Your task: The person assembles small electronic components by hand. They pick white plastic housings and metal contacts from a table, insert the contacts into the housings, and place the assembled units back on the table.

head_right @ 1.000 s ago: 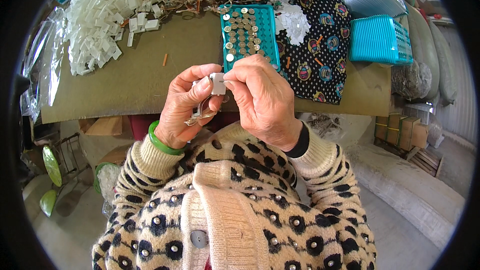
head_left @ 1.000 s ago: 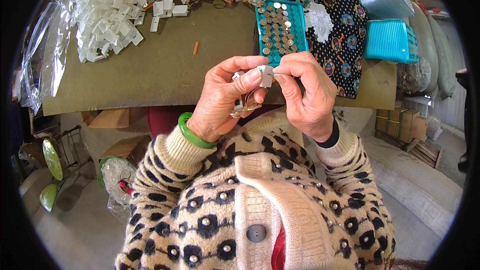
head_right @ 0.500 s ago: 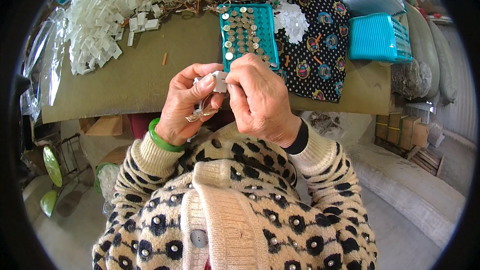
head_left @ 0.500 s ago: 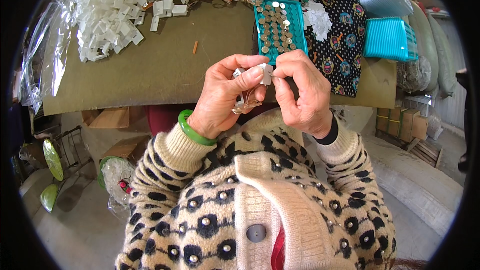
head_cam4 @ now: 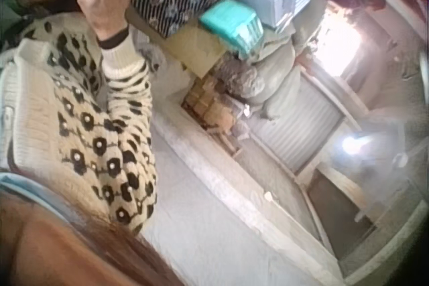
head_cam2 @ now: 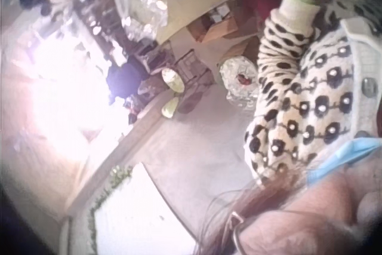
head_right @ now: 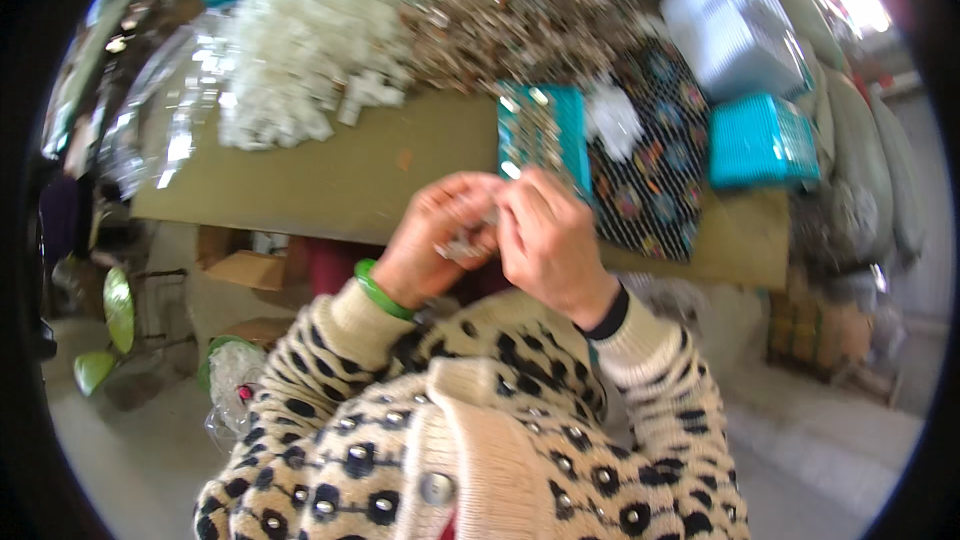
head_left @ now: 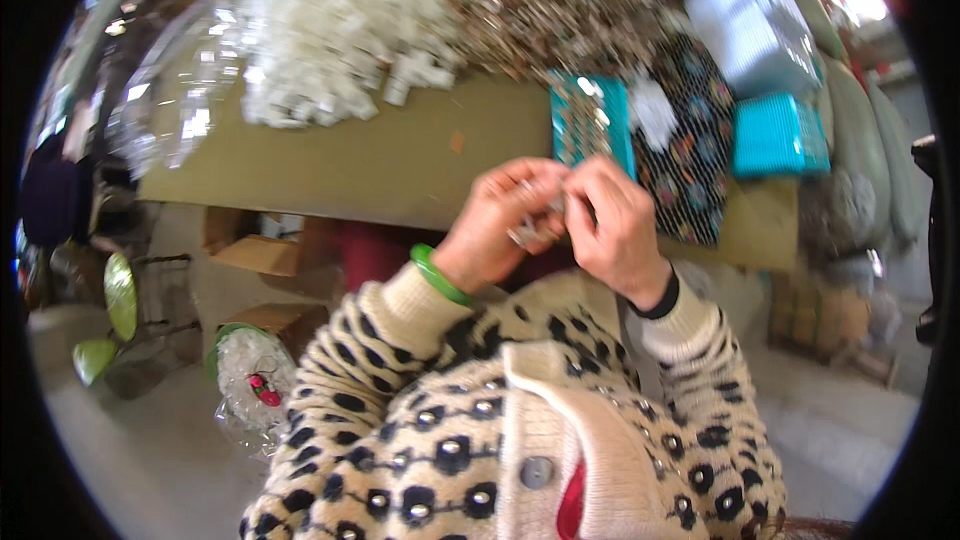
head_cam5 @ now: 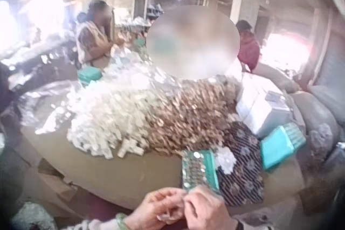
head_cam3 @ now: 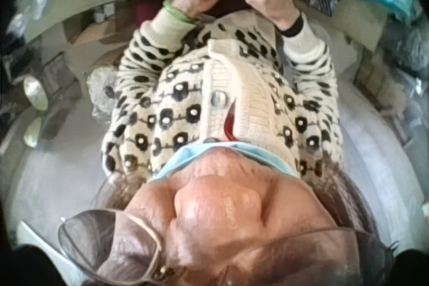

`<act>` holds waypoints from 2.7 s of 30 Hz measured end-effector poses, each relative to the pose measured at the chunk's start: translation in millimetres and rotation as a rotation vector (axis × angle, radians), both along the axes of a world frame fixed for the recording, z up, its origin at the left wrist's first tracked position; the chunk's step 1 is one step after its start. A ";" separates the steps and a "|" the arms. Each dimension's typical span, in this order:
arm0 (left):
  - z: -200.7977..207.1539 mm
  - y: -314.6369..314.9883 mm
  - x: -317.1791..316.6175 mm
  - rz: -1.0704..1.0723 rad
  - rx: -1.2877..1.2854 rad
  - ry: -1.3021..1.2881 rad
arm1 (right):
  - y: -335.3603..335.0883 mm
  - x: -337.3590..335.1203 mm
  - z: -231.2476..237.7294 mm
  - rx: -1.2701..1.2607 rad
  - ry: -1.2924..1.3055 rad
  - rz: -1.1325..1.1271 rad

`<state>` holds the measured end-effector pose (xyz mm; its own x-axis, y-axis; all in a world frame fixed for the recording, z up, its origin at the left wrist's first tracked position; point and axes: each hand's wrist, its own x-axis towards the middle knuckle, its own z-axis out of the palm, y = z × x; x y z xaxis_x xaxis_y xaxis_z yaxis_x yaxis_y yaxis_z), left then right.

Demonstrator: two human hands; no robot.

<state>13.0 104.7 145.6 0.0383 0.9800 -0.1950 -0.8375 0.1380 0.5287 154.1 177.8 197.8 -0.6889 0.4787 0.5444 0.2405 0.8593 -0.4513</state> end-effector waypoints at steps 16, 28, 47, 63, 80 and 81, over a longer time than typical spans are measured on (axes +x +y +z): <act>118.2 -14.9 -246.4 1.421 0.497 1.964 | -12.7 58.6 -14.8 -0.073 0.037 -0.216; 61.7 -55.7 -357.1 0.496 -0.265 2.339 | 12.2 44.2 -6.1 -0.094 -0.010 -0.200; 42.0 -5.7 -79.8 0.422 0.173 1.423 | 162.4 16.0 -19.8 -0.009 0.066 -0.543; 33.8 15.9 -50.2 0.224 0.174 1.182 | 199.1 28.3 23.1 -1.212 0.473 -0.188; 49.1 25.8 -49.0 0.141 0.214 1.146 | 205.3 6.5 44.1 -1.022 0.581 -0.168; 52.8 25.9 -49.9 0.131 0.212 1.140 | 205.6 7.7 44.8 -1.030 0.617 -0.145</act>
